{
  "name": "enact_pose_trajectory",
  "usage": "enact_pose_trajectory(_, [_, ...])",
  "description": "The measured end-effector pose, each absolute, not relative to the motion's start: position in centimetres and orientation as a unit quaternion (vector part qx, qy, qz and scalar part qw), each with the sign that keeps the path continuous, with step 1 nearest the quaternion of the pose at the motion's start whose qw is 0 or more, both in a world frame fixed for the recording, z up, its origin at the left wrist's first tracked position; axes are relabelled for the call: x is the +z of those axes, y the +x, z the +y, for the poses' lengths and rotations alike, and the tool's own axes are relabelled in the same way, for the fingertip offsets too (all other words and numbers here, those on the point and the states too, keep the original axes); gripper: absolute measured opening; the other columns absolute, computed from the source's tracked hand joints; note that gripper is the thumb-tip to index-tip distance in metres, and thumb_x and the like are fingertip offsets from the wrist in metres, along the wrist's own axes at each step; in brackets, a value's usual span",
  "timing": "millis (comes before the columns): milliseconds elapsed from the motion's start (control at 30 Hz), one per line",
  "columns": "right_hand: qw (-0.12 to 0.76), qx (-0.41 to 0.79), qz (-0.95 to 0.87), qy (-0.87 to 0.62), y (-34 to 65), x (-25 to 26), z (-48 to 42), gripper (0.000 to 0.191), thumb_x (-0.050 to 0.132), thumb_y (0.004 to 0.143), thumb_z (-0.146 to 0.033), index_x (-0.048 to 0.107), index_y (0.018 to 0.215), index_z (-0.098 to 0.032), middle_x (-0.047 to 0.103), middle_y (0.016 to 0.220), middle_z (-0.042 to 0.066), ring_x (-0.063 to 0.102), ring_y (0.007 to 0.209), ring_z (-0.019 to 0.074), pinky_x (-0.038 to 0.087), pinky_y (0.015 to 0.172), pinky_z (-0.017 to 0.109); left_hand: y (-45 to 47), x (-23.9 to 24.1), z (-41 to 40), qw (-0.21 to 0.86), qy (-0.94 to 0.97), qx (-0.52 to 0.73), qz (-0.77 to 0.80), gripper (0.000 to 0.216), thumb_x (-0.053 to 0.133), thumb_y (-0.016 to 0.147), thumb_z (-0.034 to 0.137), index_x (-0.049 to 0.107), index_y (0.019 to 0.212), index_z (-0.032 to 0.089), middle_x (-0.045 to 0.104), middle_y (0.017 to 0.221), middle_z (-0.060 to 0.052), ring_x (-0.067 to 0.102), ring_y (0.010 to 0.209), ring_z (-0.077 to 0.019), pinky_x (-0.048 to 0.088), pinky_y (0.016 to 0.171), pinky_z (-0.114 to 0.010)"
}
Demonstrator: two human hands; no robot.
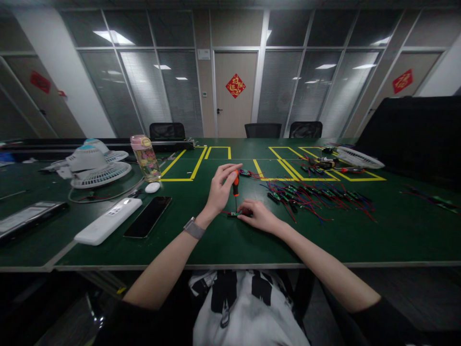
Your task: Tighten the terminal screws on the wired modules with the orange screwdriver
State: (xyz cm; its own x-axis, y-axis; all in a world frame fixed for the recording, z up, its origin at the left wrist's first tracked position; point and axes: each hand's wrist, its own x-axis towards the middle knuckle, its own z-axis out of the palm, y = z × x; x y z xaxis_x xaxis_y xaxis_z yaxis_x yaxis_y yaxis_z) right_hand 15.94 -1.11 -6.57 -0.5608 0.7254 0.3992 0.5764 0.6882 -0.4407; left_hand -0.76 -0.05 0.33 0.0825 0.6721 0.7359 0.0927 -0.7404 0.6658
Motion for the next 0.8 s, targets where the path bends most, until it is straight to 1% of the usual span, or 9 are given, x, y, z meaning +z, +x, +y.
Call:
enact_pose_trajectory(100, [0.284, 0.132, -0.873, -0.373, 15.91, -6.57, -1.08, 0.01, 0.062, 0.081, -0.019, 0.066, 0.09, -0.016, 0.057, 0.079, 0.002, 0.054, 0.069, 0.0126, 0.042, 0.064, 0.023, -0.58, 0.32, -0.21, 0.289, 0.695, 0.608, 0.254, 0.031, 0.043, 0.092, 0.024, 0.062, 0.116, 0.022, 0.062, 0.116, -0.006, 0.062, 0.095, -0.0141, 0.046, 0.088, -0.03])
enact_pose_trajectory(200, [0.285, 0.134, -0.872, -0.374, 15.9, -6.62, -1.04, 0.01, 0.063, 0.081, -0.019, 0.066, 0.09, -0.016, 0.057, 0.079, 0.002, 0.054, 0.068, 0.0124, 0.042, 0.063, 0.023, -0.43, 0.33, -0.35, 0.252, 0.69, 0.618, 0.28, 0.027, 0.053, 0.088, 0.027, 0.065, 0.112, 0.021, 0.065, 0.098, -0.005, 0.061, 0.083, -0.0137, 0.047, 0.08, -0.028])
enact_pose_trajectory(267, [0.285, 0.133, -0.873, -0.374, 15.92, -6.65, -1.02, 0.011, 0.063, 0.081, -0.019, 0.066, 0.09, -0.016, 0.057, 0.079, 0.002, 0.054, 0.069, 0.0125, 0.042, 0.064, 0.023, -0.48, 0.34, -0.34, 0.187, 0.69, 0.629, 0.306, 0.022, 0.062, 0.083, 0.028, 0.069, 0.102, 0.021, 0.061, 0.091, -0.004, 0.058, 0.084, -0.0138, 0.046, 0.079, -0.026])
enact_pose_trajectory(333, [0.284, 0.133, -0.873, -0.372, 15.94, -6.68, -1.01, 0.011, 0.062, 0.081, -0.02, 0.066, 0.091, -0.016, 0.057, 0.079, 0.002, 0.054, 0.069, 0.0125, 0.042, 0.064, 0.023, -0.61, 0.31, -0.25, 0.156, 0.69, 0.63, 0.321, 0.02, 0.063, 0.082, 0.03, 0.07, 0.099, 0.022, 0.057, 0.094, -0.004, 0.056, 0.088, -0.0139, 0.046, 0.08, -0.026])
enact_pose_trajectory(467, [0.287, 0.135, -0.873, -0.371, 15.98, -6.75, -0.98, 0.01, 0.062, 0.081, -0.019, 0.066, 0.09, -0.016, 0.057, 0.08, 0.002, 0.055, 0.069, 0.0124, 0.042, 0.064, 0.024, -0.71, 0.17, -0.09, 0.207, 0.693, 0.626, 0.291, 0.028, 0.048, 0.091, 0.028, 0.065, 0.112, 0.024, 0.057, 0.113, -0.006, 0.056, 0.103, -0.0153, 0.044, 0.091, -0.028])
enact_pose_trajectory(533, [0.286, 0.135, -0.873, -0.371, 15.98, -6.76, -0.97, 0.01, 0.062, 0.081, -0.019, 0.066, 0.09, -0.016, 0.057, 0.08, 0.002, 0.054, 0.068, 0.0125, 0.042, 0.064, 0.023, -0.58, 0.07, -0.1, 0.251, 0.689, 0.623, 0.273, 0.031, 0.044, 0.093, 0.026, 0.061, 0.118, 0.023, 0.059, 0.116, -0.006, 0.06, 0.099, -0.0151, 0.045, 0.09, -0.03])
enact_pose_trajectory(600, [0.284, 0.135, -0.873, -0.373, 15.97, -6.73, -0.99, 0.01, 0.062, 0.081, -0.019, 0.066, 0.09, -0.016, 0.057, 0.079, 0.002, 0.054, 0.069, 0.0126, 0.042, 0.064, 0.023, -0.43, 0.02, -0.14, 0.26, 0.684, 0.625, 0.272, 0.031, 0.048, 0.091, 0.028, 0.06, 0.119, 0.022, 0.063, 0.109, -0.007, 0.062, 0.089, -0.0143, 0.048, 0.083, -0.029])
enact_pose_trajectory(700, [0.283, 0.136, -0.872, -0.374, 15.95, -6.62, -1.07, 0.011, 0.062, 0.081, -0.019, 0.066, 0.091, -0.016, 0.058, 0.08, 0.002, 0.055, 0.07, 0.0129, 0.042, 0.064, 0.024, -0.4, 0.05, -0.15, 0.188, 0.693, 0.629, 0.296, 0.026, 0.061, 0.083, 0.029, 0.067, 0.108, 0.022, 0.062, 0.093, -0.004, 0.058, 0.084, -0.0135, 0.047, 0.081, -0.027])
enact_pose_trajectory(800, [0.285, 0.138, -0.871, -0.375, 15.91, -6.5, -1.12, 0.01, 0.062, 0.081, -0.019, 0.066, 0.09, -0.016, 0.058, 0.081, 0.003, 0.056, 0.07, 0.0132, 0.043, 0.065, 0.024, -0.6, 0.17, -0.07, 0.16, 0.696, 0.628, 0.308, 0.022, 0.062, 0.082, 0.03, 0.07, 0.102, 0.024, 0.057, 0.096, -0.004, 0.056, 0.091, -0.0137, 0.046, 0.082, -0.026])
